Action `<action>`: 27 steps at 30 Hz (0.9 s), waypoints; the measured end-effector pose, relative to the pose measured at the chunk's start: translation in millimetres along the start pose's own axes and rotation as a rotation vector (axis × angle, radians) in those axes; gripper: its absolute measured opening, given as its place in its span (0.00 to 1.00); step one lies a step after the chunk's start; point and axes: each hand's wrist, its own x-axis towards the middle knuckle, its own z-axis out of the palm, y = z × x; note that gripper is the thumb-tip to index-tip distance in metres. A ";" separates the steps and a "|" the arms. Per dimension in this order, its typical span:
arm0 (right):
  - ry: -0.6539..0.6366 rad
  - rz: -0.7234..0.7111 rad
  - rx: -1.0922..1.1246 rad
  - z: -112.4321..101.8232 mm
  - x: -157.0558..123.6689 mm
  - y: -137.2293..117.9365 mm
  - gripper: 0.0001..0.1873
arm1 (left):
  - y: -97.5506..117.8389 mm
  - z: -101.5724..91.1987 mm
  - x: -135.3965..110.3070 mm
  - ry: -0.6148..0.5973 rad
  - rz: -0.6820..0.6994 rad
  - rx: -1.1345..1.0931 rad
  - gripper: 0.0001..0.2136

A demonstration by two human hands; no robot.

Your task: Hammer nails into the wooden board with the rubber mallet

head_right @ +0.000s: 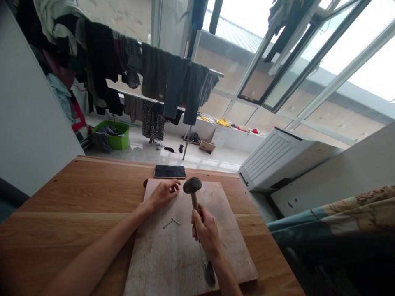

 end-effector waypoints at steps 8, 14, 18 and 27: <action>-0.015 -0.014 -0.181 10.6 9.5 -12.2 0.18 | -1.2 1.7 -0.6 -0.007 -0.003 0.045 0.24; -0.040 -0.005 -0.149 0.0 3.8 -3.3 0.18 | 7.9 -4.4 -2.4 0.024 -0.017 0.096 0.21; -0.036 0.081 -0.068 -12.8 -11.2 10.0 0.20 | 33.8 -24.5 -8.3 -0.166 -0.004 0.274 0.12; -0.002 0.149 -0.026 -16.8 -23.6 25.7 0.25 | 72.8 9.6 -34.9 -0.558 0.297 0.597 0.06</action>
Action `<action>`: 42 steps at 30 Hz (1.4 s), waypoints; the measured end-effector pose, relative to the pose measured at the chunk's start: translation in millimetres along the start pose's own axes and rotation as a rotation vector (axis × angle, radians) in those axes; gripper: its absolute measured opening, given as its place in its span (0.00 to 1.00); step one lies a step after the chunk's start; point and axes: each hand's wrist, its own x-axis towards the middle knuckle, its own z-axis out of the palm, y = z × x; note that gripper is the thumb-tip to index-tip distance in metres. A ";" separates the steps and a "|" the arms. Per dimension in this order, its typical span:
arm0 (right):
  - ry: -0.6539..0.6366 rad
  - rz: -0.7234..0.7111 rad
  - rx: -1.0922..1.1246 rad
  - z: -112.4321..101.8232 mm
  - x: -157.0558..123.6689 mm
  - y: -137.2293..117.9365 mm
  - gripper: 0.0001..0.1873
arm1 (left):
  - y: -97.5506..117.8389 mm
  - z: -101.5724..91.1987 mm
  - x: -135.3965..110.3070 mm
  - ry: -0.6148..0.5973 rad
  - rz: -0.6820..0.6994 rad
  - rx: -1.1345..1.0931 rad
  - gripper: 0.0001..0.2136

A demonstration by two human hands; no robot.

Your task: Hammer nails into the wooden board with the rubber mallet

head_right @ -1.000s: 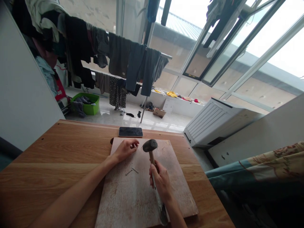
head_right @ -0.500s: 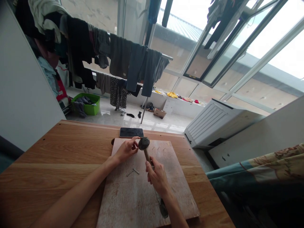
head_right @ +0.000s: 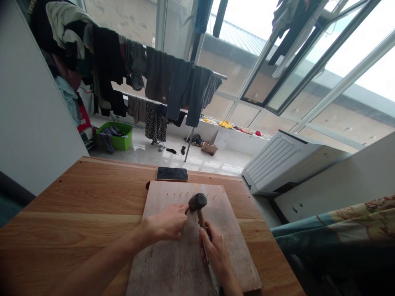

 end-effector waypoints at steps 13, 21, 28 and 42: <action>-0.005 0.020 0.102 0.4 1.7 5.4 0.26 | -92.7 7.8 -1.7 0.547 -0.275 -0.685 0.08; 0.009 0.024 0.100 0.4 0.7 5.5 0.24 | -92.9 14.4 -4.6 0.504 -0.268 -0.619 0.06; 0.013 -0.053 0.050 10.1 2.3 -12.4 0.24 | -96.6 17.8 -5.2 0.519 -0.232 -0.632 0.07; -0.017 -0.207 -0.240 48.4 23.9 -42.0 0.18 | -94.2 16.2 -4.5 0.514 -0.240 -0.614 0.20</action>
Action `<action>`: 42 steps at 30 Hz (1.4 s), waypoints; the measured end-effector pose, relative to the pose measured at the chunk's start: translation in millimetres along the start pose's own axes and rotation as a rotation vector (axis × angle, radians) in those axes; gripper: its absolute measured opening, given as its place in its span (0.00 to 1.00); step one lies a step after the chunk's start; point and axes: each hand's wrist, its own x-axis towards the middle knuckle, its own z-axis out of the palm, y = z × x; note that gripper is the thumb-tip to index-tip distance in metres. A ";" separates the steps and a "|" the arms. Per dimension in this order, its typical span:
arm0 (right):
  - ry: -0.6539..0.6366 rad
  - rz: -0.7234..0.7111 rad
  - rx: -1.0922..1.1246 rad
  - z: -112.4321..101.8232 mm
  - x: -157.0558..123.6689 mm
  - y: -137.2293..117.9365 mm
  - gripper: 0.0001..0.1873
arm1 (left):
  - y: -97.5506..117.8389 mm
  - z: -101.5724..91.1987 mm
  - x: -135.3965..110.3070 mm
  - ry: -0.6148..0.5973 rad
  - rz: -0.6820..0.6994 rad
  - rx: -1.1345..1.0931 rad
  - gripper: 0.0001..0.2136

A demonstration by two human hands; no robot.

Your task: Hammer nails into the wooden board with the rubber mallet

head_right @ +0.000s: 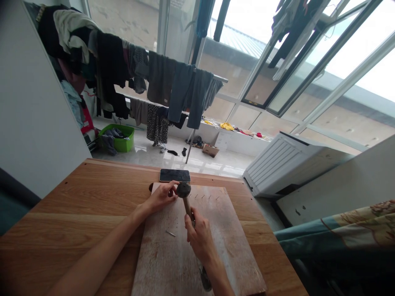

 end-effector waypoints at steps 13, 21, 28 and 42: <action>-0.007 0.151 0.161 -16.0 -37.3 48.5 0.26 | 89.5 -18.2 -68.0 -0.513 0.277 0.710 0.09; -0.011 0.160 0.226 -14.9 -37.3 46.0 0.29 | 86.7 -0.4 -63.8 -0.596 0.261 0.761 0.05; -0.006 0.157 0.240 -14.3 -38.0 45.5 0.28 | 53.5 -35.5 -33.6 -0.327 -0.059 0.319 0.10; -0.028 0.168 0.239 -13.6 -37.9 47.0 0.24 | 36.8 -35.3 -15.7 -0.217 -0.133 0.542 0.06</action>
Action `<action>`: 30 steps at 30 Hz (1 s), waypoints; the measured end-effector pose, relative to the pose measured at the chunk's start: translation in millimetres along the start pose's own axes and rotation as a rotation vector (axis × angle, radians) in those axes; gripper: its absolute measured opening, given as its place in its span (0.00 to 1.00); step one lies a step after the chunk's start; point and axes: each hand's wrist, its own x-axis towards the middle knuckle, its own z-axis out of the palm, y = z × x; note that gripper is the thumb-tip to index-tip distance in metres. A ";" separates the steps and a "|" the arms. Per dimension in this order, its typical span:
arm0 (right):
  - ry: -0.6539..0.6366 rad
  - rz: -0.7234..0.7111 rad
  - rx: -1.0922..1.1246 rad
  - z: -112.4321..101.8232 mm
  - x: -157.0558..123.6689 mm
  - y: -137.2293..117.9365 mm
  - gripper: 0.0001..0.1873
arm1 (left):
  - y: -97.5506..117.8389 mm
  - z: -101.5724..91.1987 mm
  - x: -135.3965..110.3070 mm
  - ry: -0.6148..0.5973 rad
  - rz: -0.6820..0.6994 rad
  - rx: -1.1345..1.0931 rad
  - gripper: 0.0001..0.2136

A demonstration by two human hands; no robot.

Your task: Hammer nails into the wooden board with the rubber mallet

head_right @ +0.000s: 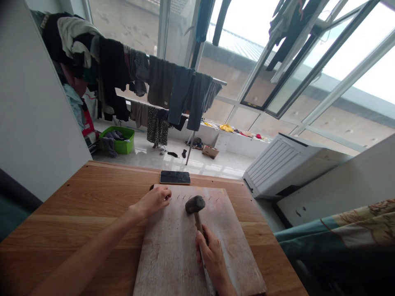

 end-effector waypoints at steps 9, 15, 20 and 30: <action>-0.002 0.010 0.020 0.1 0.6 -0.3 0.25 | -4.2 9.6 4.8 0.078 0.048 -0.154 0.07; 0.000 0.007 0.035 0.4 -0.3 -1.5 0.23 | -12.6 19.1 6.1 0.172 0.078 -0.403 0.05; 0.028 -0.021 0.066 2.6 3.2 -12.3 0.24 | -17.1 24.3 4.9 0.226 0.056 -0.443 0.06; -0.025 -0.129 -0.071 27.9 25.9 -64.1 0.17 | -24.9 31.2 4.6 0.262 0.111 -0.475 0.05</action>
